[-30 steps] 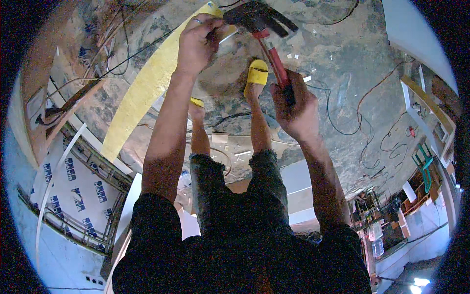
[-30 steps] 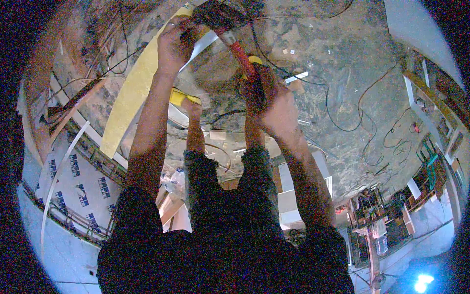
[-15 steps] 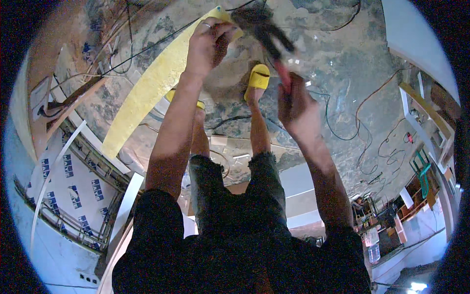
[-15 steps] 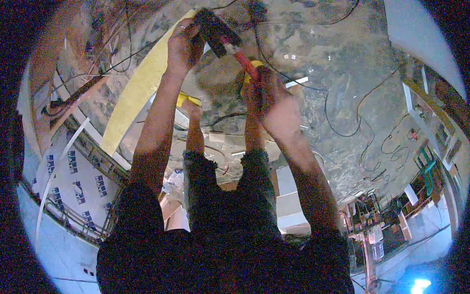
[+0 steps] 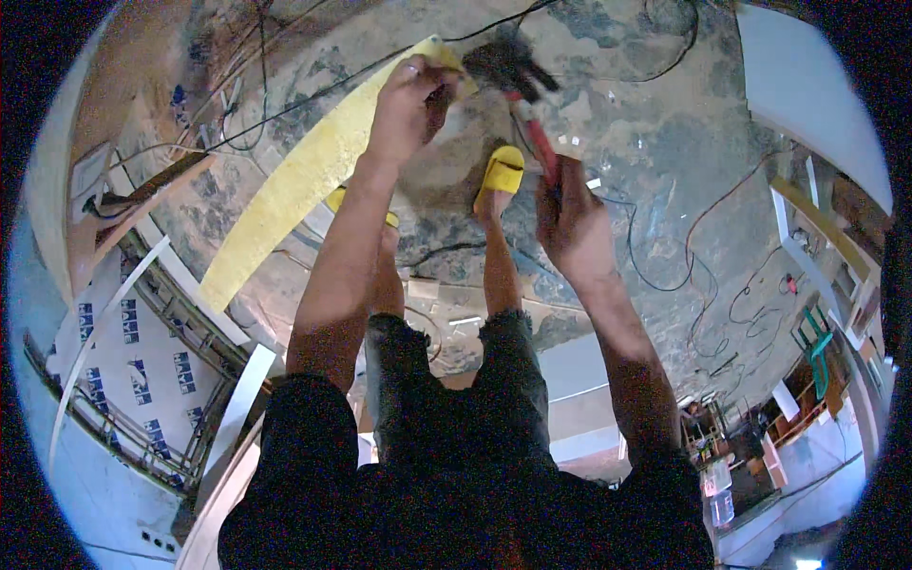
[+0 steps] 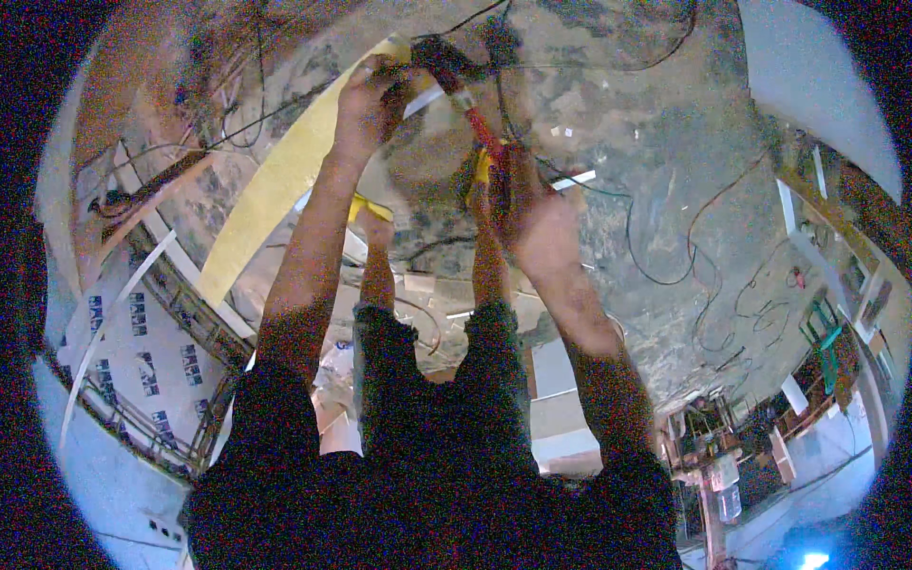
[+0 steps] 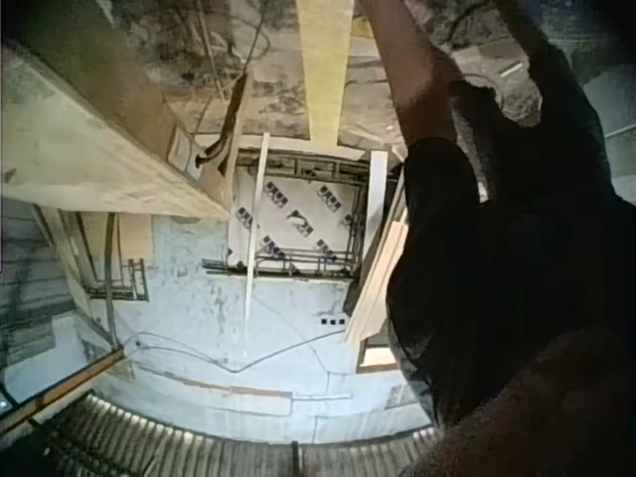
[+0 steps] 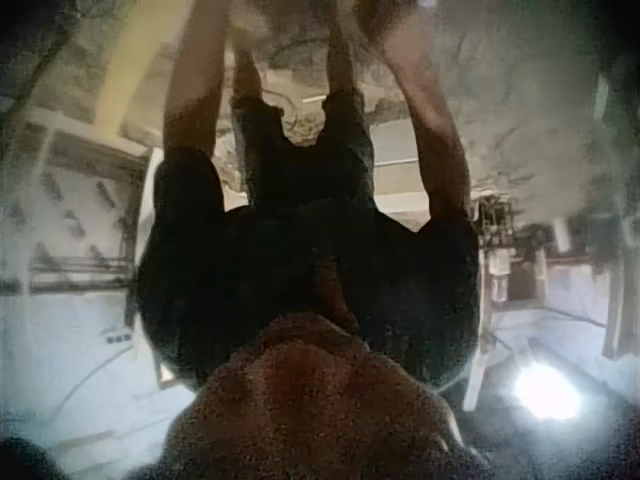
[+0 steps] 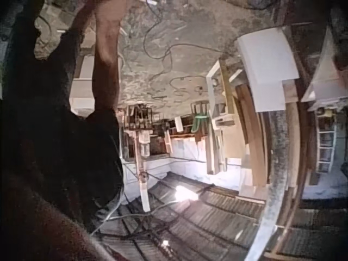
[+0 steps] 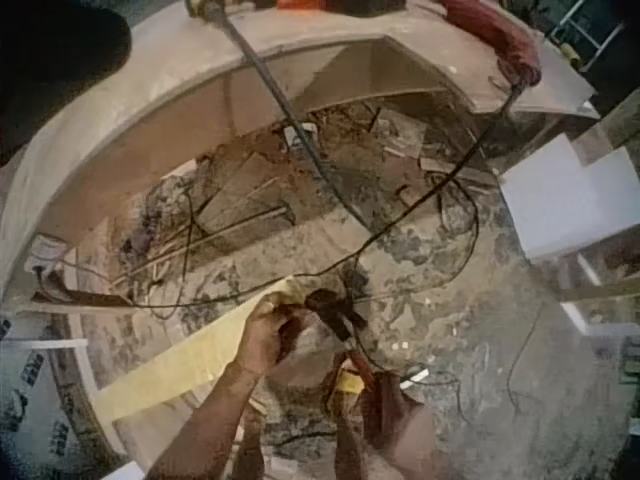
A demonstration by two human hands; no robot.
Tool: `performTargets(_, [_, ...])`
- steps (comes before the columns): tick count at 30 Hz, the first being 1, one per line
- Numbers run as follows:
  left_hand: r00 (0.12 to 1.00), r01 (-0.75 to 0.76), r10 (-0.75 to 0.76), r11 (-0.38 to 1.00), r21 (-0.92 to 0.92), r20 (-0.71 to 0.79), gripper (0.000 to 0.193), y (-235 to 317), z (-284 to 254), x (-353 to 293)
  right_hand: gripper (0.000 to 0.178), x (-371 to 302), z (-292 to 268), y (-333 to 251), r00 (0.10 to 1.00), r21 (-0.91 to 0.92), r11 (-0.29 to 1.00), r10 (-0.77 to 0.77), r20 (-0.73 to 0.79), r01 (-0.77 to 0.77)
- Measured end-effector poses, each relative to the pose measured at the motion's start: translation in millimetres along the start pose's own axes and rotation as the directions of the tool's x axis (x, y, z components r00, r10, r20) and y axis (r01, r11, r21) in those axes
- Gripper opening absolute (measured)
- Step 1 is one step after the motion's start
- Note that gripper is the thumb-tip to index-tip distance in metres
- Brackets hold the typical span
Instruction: The person aligns wooden panels and attaches them together using a drill and then a hammer with nails.
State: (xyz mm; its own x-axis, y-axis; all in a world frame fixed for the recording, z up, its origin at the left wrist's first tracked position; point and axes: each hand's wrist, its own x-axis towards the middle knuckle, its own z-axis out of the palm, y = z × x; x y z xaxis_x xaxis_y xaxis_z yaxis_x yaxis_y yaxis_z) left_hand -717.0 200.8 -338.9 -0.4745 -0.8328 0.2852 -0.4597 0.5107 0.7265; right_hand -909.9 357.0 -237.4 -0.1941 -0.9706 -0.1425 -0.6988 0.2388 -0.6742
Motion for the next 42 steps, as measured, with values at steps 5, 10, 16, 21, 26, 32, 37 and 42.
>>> performTargets(5, [0.992,0.097,-0.1,0.995,0.036,0.074,0.017,11,-3,4,0.018,-5,-2,10,0.983,-0.066,0.995,0.083,0.161,-0.073])
performTargets(10, [0.974,0.186,-0.179,0.982,-0.035,0.136,0.014,22,-14,11,0.019,-22,-23,10,0.956,0.043,0.965,0.25,0.152,-0.259])
performTargets(16, [0.916,0.374,-0.358,0.925,-0.062,0.181,0.015,27,-35,5,0.028,-102,-87,25,0.904,0.104,0.904,0.397,0.159,-0.416])
performTargets(21, [0.865,0.489,-0.5,0.827,-0.277,0.036,0.016,44,-82,-24,0.028,-168,-127,42,0.961,-0.017,0.963,0.269,-0.063,-0.27])
performTargets(26, [0.748,0.651,-0.659,0.703,-0.286,0.082,0.016,59,-121,-144,0.026,-154,-166,-15,0.985,0.011,0.986,0.166,-0.039,-0.166])
performTargets(32, [0.635,0.579,-0.741,0.642,0.503,0.216,0.024,77,-184,-359,0.026,-18,-182,-125,0.991,0.1,0.995,0.001,-0.135,0.013])
performTargets(37, [0.339,0.783,-0.871,0.47,0.407,0.355,0.026,116,-190,-401,0.024,76,-239,-135,0.928,0.04,0.991,-0.104,-0.359,0.127])
performTargets(42, [0.043,0.984,-0.968,-0.001,-0.178,0.248,0.027,132,-188,-388,0.024,185,-287,-158,0.885,-0.035,0.979,-0.198,-0.42,0.203])
